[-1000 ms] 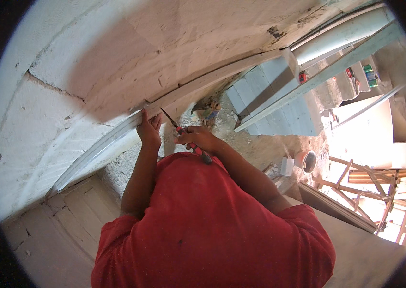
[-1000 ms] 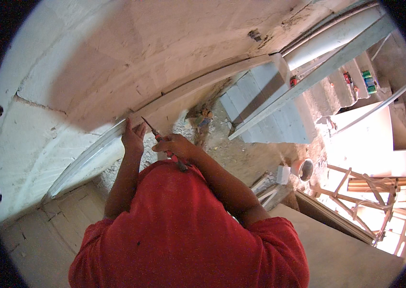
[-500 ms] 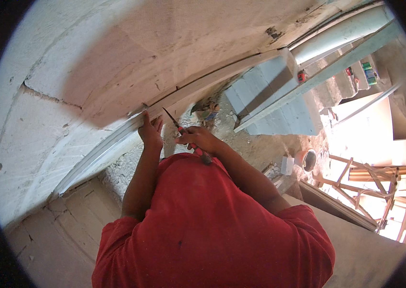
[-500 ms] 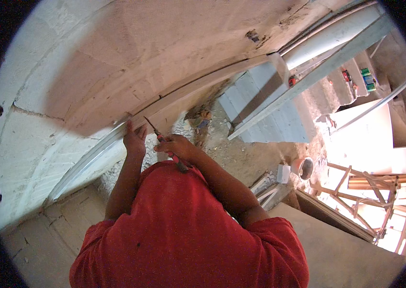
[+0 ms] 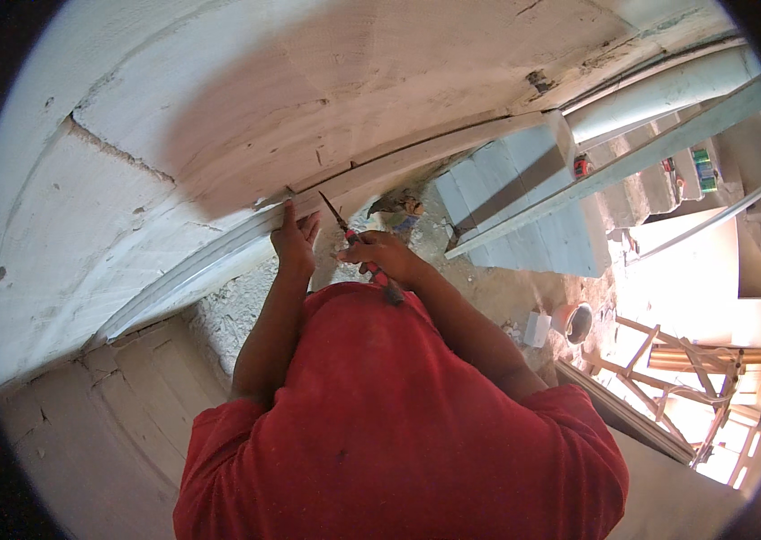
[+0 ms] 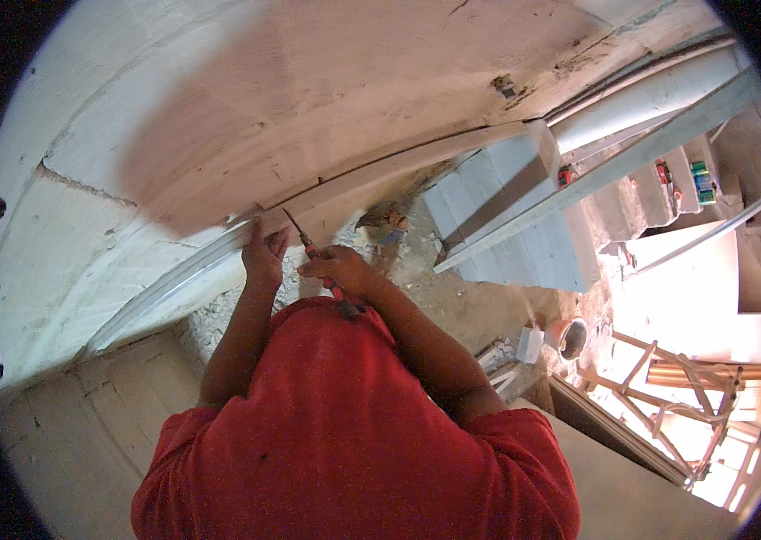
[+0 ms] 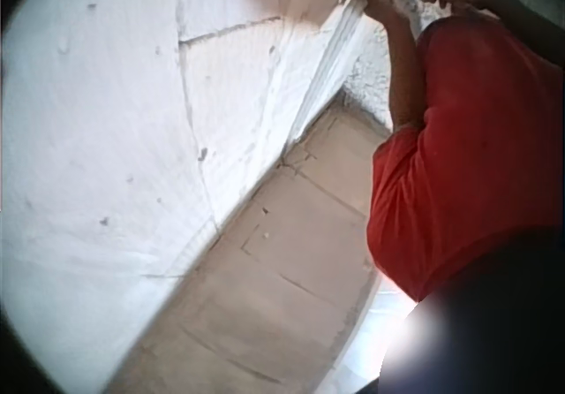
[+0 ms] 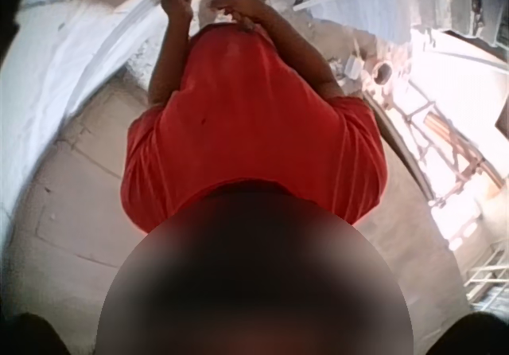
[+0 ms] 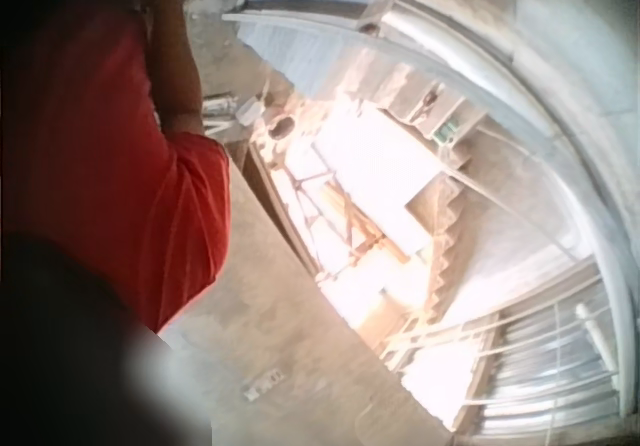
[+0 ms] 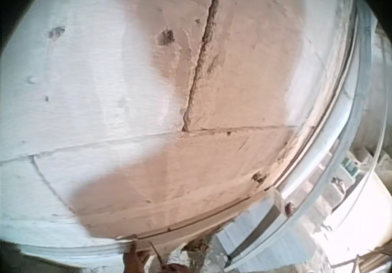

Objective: The person uses tin snips to cut a long white molding strip along a ceiling line, then repositions and cuts again. The person removes the cut pieces and carries them down the stairs.

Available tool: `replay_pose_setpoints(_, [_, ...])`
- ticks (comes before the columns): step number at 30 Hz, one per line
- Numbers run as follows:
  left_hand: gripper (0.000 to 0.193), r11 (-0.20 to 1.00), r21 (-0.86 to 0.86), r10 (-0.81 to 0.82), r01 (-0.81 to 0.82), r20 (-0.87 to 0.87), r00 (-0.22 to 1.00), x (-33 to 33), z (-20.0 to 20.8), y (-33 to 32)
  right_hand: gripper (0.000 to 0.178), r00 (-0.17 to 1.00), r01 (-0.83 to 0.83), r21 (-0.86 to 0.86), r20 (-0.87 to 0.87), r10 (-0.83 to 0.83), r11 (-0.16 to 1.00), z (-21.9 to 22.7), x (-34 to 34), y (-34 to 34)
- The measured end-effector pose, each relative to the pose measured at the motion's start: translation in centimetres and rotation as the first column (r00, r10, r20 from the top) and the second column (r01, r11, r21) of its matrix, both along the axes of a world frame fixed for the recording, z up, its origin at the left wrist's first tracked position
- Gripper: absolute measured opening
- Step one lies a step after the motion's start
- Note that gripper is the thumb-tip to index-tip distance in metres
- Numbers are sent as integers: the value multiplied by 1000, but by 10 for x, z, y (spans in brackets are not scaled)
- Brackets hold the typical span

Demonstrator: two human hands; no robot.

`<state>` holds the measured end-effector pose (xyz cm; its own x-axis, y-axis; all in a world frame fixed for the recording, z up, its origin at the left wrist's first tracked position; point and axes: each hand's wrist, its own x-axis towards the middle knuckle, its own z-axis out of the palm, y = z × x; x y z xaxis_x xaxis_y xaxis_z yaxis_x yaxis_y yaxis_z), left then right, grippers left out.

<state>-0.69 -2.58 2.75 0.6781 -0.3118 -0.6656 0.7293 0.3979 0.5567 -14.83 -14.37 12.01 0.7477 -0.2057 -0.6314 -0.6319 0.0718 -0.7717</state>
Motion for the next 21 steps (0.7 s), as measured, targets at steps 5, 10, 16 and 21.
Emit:
replay_pose_setpoints(5, [44,1000,16,-12,12,-34,999,1,-1,-1,46,1000,10,8,-14,-10,1000,-1,0,0])
replay_pose_setpoints(10, [48,998,49,-35,35,-17,999,2,-4,-1,46,999,33,16,9,-33,999,-8,-5,-3])
replay_pose_setpoints(16, [53,998,14,-56,56,19,998,2,-5,-1,41,988,106,21,115,-107,994,-18,-18,-8])
replay_pose_setpoints(21, [52,999,5,-41,41,21,999,1,-3,-1,37,979,204,79,-4,-204,976,-18,-32,-15])
